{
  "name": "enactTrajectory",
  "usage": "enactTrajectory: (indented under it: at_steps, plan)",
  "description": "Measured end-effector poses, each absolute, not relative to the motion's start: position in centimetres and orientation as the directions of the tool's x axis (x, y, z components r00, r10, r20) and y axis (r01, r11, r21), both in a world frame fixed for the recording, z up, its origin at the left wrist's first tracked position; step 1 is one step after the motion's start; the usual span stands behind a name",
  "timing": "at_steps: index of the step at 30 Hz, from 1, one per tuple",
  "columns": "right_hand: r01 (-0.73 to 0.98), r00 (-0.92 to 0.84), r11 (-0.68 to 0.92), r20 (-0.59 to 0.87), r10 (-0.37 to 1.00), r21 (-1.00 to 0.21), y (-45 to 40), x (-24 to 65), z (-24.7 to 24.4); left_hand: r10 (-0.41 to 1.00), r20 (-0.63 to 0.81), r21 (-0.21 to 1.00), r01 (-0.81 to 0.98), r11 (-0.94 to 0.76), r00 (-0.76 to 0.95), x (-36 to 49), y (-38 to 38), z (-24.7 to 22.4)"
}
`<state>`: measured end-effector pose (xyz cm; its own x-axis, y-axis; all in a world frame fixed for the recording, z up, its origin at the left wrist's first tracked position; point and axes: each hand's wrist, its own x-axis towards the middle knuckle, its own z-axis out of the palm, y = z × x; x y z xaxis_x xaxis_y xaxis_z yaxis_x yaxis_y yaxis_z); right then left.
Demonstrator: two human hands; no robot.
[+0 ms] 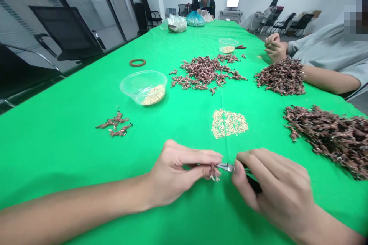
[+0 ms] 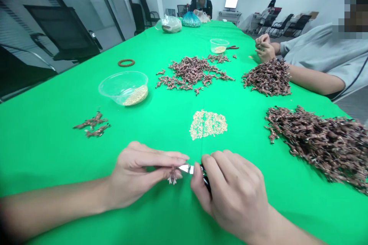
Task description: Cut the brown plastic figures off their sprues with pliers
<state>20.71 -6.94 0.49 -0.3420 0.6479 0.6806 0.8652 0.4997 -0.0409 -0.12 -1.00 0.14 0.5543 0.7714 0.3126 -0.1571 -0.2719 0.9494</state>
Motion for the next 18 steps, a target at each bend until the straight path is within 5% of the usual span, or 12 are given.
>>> enactTrajectory:
  at_steps: [5, 9, 12, 15, 18]
  plan:
    - [0.814, -0.157, 0.291, 0.291, 0.944, -0.503, -7.0, 20.1, 0.8, 0.664, 0.495, 0.829, -0.077, -0.554, 0.560, -0.5, -1.0, -0.6]
    - [0.756, -0.136, 0.182, 0.122, 0.983, -0.629, -6.8, 20.3, 1.0, 0.691, 0.457, 0.846, -0.034, -0.532, 0.560, -0.5, -1.1, -0.6]
    - [0.774, -0.126, 0.327, 0.373, 0.919, -0.543, -6.5, 20.7, 1.1, 0.736, 0.371, 0.905, -0.042, -0.423, 0.566, -0.5, -1.2, -0.3]
    - [0.811, -0.229, 0.520, 0.672, 0.704, -0.268, -6.2, 21.4, 1.0, 0.771, 0.322, 0.941, -0.092, -0.327, 0.549, -0.3, -1.2, -0.2]
    - [0.819, -0.369, 0.573, 0.751, 0.547, -0.015, -6.0, 22.0, 0.7, 0.797, 0.267, 0.963, -0.115, -0.244, 0.542, -0.2, -1.2, -0.1]
